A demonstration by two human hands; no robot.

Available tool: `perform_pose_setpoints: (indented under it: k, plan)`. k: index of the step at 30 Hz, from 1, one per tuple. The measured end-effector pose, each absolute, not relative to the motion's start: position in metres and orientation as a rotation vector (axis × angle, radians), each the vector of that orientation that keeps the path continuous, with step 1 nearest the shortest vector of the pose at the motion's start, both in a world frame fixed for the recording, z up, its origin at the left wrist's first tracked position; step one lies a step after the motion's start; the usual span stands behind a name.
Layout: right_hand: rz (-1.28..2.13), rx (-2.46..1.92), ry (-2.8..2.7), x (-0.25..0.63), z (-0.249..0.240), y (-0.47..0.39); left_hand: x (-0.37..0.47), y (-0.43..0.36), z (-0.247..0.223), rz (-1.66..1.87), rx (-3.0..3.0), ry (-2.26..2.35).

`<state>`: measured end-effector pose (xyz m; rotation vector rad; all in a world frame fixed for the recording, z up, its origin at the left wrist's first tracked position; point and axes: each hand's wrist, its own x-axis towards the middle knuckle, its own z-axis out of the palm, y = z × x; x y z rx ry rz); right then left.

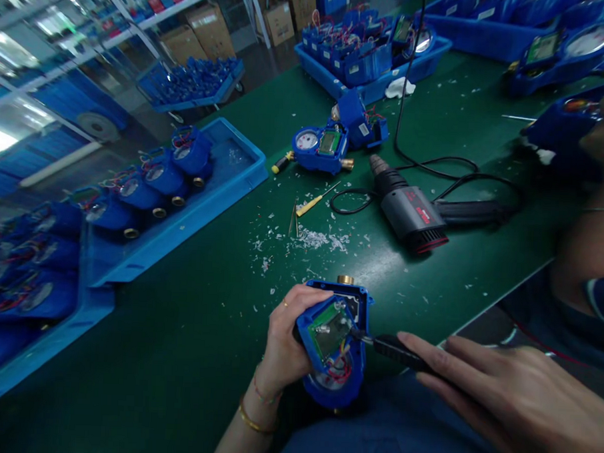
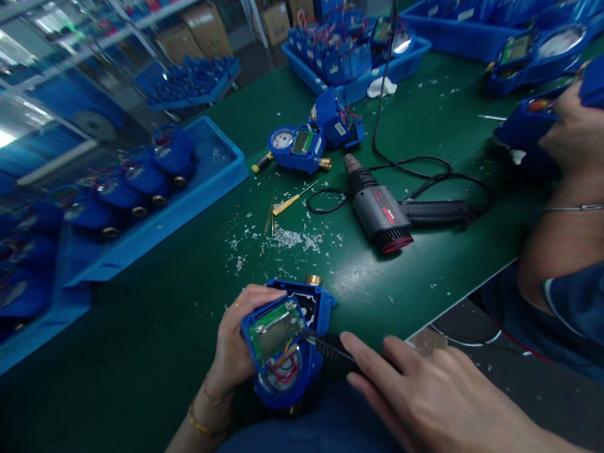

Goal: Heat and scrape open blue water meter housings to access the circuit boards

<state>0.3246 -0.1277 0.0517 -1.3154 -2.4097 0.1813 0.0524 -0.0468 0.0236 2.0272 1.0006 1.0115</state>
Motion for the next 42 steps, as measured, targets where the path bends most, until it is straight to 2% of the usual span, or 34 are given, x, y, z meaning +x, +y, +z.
perform_pose_setpoints:
  k: [19, 23, 28, 34, 42]
  plan:
    - [-0.069, -1.315, -2.378, 0.309, 0.014, -0.149, 0.051, -0.053, 0.018, 1.083, 2.043, 1.081]
    - [0.071, -1.341, -2.317, 0.312, 0.009, -0.148, 0.052, -0.054, 0.019, 1.091, 2.064, 1.077]
    - [0.206, -1.341, -2.141, 0.335, 0.023, -0.136, 0.050, -0.054, 0.019, 1.069, 2.069, 1.076]
    - [0.195, -1.257, -2.306, 0.356, 0.044, -0.116, 0.050, -0.054, 0.019, 1.050, 2.054, 1.081]
    - [-0.166, -1.172, -2.668, 0.379, 0.060, -0.098, 0.048, -0.052, 0.016, 1.029, 1.916, 1.010]
